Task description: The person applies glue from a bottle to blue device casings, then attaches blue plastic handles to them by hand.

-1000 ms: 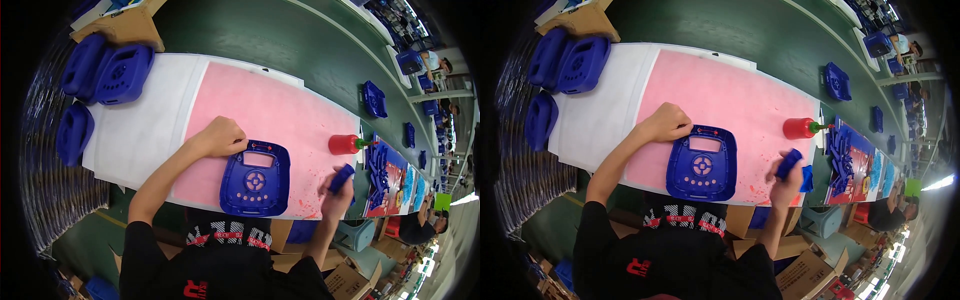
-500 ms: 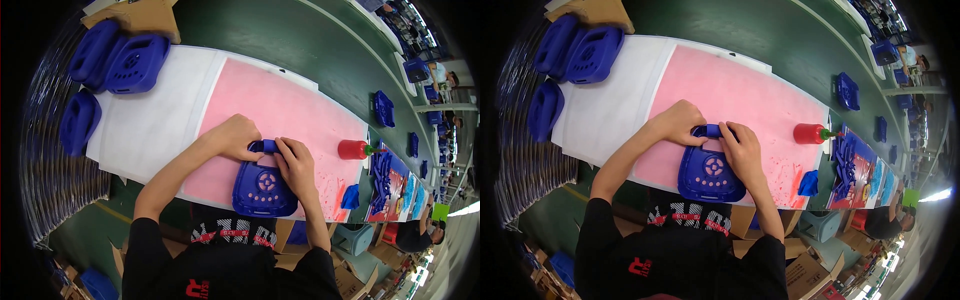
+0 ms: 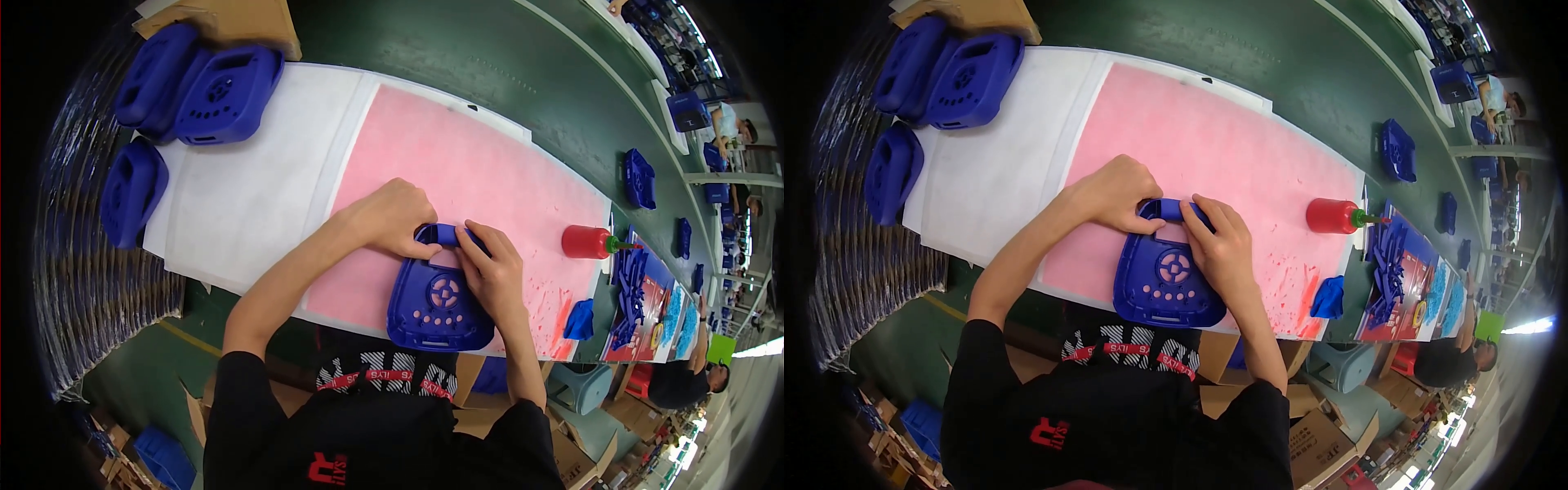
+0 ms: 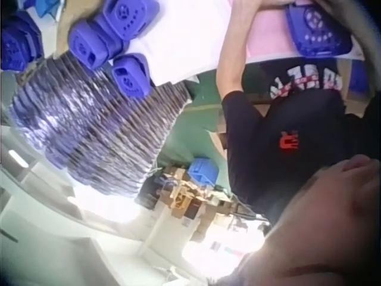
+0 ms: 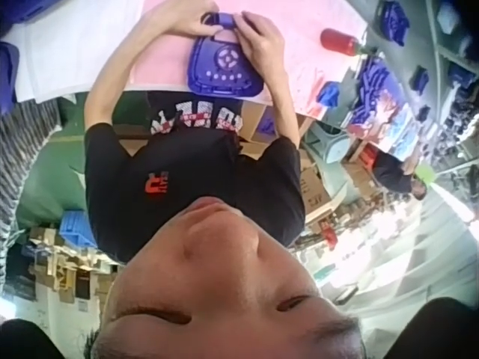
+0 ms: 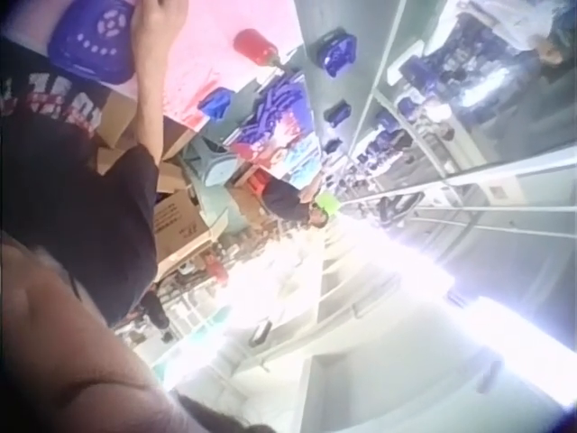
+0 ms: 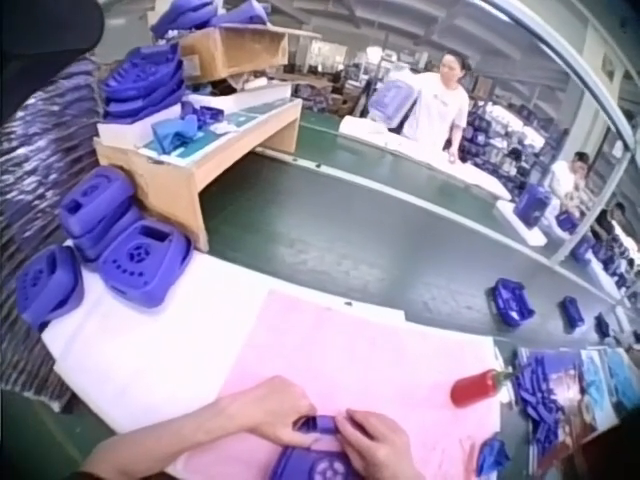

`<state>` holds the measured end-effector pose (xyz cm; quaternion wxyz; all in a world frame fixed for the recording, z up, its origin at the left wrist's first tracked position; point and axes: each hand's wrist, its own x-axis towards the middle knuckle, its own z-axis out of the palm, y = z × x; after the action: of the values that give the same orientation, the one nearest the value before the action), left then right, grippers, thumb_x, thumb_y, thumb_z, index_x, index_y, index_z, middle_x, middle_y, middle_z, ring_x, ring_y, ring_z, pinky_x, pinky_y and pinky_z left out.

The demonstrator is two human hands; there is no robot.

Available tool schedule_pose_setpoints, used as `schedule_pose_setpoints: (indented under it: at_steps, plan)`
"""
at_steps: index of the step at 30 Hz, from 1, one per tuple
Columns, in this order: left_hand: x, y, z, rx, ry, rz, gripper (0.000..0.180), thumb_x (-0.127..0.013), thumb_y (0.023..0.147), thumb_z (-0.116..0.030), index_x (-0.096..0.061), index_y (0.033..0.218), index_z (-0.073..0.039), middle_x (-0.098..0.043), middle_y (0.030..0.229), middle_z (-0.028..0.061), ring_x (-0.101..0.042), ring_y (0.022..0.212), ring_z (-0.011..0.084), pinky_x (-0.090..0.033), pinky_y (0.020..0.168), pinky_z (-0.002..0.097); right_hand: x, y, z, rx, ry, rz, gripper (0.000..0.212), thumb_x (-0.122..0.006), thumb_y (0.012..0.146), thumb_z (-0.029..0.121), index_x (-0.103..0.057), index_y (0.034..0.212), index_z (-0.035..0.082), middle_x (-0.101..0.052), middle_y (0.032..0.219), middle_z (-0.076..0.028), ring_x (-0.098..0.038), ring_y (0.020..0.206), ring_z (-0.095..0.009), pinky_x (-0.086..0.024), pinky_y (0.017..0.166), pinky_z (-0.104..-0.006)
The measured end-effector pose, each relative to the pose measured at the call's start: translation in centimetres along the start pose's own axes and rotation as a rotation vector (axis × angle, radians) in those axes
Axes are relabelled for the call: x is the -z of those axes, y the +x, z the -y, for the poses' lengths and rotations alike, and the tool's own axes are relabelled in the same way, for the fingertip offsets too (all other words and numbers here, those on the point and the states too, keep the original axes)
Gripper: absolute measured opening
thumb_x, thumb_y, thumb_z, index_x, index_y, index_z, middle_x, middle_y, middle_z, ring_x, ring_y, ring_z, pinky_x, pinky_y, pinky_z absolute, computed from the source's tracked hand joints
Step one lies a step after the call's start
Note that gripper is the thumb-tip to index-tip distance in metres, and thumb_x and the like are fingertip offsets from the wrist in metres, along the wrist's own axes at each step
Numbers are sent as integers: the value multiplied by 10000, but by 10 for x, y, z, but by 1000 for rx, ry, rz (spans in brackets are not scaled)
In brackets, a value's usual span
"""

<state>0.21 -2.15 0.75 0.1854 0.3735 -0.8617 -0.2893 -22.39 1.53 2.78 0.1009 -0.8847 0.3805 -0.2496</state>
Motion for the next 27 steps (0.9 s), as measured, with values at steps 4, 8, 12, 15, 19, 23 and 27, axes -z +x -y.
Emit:
schedule_pose_setpoints:
  at_steps: [4, 8, 12, 15, 19, 23, 27]
  plan:
    - [1, 0, 0, 6, 24, 23, 404, -696, 655, -408, -599, 556, -28, -565, 534, 164, -572, 526, 360, -454, 515, 426, -1, 2, 0, 11, 10, 2, 346, -713, 725, 18, -694, 1070, 30, -655, 1081, -154, -641, 950, -317, -534, 793, -398]
    - [0, 1, -1, -11, 9, 0, 427, -690, 672, -426, -600, 557, -25, -564, 537, 171, -574, 530, 361, -459, 523, 427, 0, 0, -1, 5, 11, 7, 371, -703, 712, 5, -692, 1081, 32, -654, 1086, -158, -639, 966, -322, -532, 814, -403]
    - [-3, 2, 0, 7, 70, 12, 465, -645, 731, -454, -633, 567, -19, -577, 536, 181, -590, 535, 363, -485, 546, 436, 0, -2, -2, 63, -72, 49, 456, -664, 699, -9, -660, 1153, 31, -630, 1151, -168, -622, 1022, -335, -516, 867, -421]
    - [-4, 1, 2, 8, 76, 17, 464, -635, 746, -447, -634, 570, -18, -577, 539, 183, -590, 536, 366, -488, 552, 441, 3, -2, -6, 93, -99, 101, 493, -638, 704, -2, -638, 1196, 29, -611, 1197, -171, -609, 1059, -340, -502, 904, -436]
    - [-2, 0, 0, 9, 65, 30, 451, -641, 744, -438, -633, 574, -20, -577, 541, 183, -593, 543, 369, -490, 556, 443, 2, -6, -9, 120, -127, 127, 506, -611, 713, 0, -630, 1218, 34, -604, 1241, -164, -600, 1105, -332, -488, 935, -455]
    - [-1, 0, -2, 4, 54, 36, 427, -652, 743, -413, -630, 574, -22, -578, 544, 184, -598, 555, 370, -491, 563, 445, 2, -8, -6, 121, -157, 129, 500, -590, 731, 11, -627, 1229, 40, -603, 1270, -159, -593, 1139, -318, -480, 954, -465]
    - [-2, 0, -4, 22, 40, 23, 400, -661, 740, -386, -632, 583, -19, -586, 565, 191, -604, 579, 377, -491, 574, 454, 5, -8, 1, 100, -279, 170, 484, -573, 760, 56, -627, 1240, 48, -604, 1283, -162, -589, 1164, -315, -462, 998, -472]
